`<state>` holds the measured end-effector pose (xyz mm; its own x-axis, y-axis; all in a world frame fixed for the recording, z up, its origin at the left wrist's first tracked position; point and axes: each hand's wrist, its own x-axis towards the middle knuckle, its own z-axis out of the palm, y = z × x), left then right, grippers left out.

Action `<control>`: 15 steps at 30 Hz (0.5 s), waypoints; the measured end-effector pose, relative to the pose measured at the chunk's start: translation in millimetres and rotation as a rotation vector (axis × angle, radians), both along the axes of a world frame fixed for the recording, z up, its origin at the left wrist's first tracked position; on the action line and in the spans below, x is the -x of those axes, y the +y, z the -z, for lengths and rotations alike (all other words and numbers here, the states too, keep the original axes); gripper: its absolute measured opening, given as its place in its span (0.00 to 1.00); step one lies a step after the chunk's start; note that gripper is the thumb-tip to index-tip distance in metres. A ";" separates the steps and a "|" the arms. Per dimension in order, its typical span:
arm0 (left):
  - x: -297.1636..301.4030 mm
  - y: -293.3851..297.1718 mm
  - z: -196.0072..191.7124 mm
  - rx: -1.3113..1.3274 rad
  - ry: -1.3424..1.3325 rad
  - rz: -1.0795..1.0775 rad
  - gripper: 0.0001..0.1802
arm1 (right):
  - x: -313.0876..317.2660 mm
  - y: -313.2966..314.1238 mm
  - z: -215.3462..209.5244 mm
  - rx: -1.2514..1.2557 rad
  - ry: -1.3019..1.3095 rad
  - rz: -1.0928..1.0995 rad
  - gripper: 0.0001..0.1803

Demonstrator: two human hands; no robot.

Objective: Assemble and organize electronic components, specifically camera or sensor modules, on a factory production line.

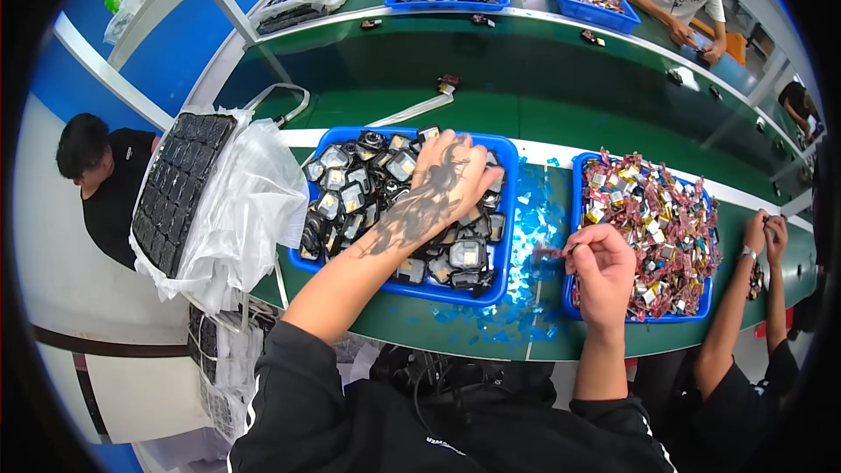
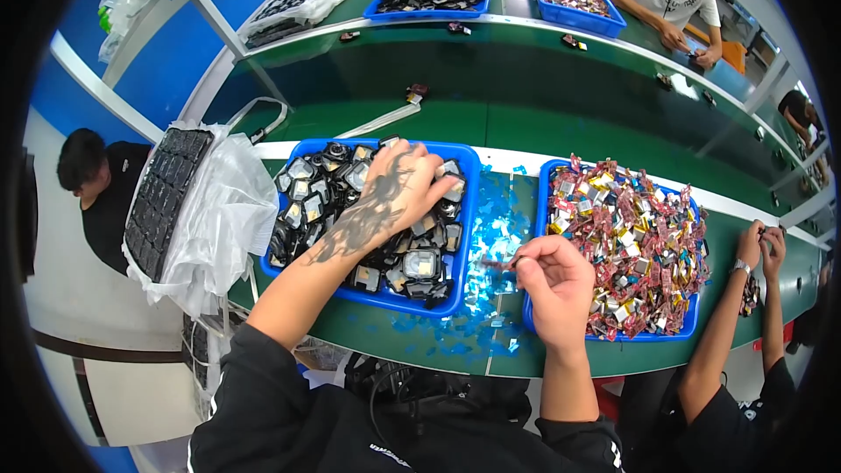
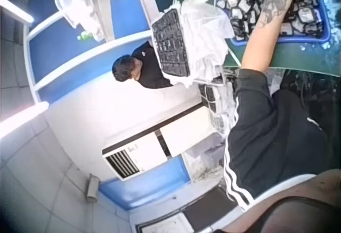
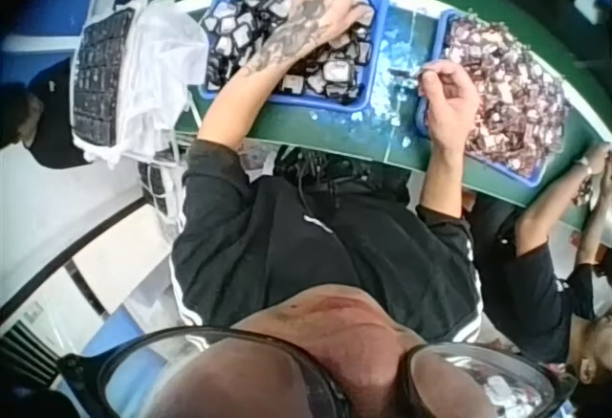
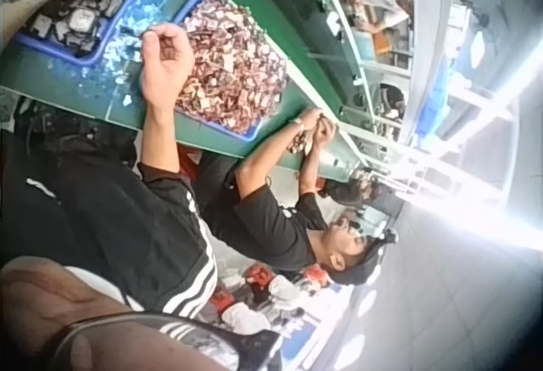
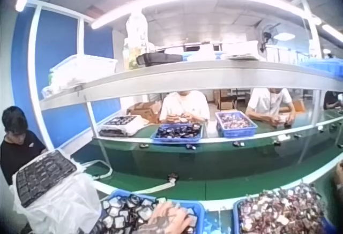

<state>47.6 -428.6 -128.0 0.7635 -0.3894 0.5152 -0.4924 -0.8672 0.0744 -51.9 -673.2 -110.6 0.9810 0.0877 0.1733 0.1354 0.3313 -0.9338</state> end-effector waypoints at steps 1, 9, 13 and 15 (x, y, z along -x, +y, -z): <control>-2.7 0.1 7.2 -0.085 -0.015 -0.005 0.21 | 0.0 -1.7 1.4 0.030 0.062 -0.014 0.05; 8.9 -23.0 -32.3 0.385 0.405 0.076 0.11 | 4.5 -2.9 2.4 0.056 0.072 -0.094 0.07; 52.2 -39.0 -42.1 1.149 0.949 0.199 0.12 | 8.0 8.3 -11.4 0.161 0.001 -0.067 0.06; 67.3 -42.7 -35.8 1.346 1.016 0.213 0.13 | 8.5 19.5 -22.4 0.173 0.025 -0.047 0.06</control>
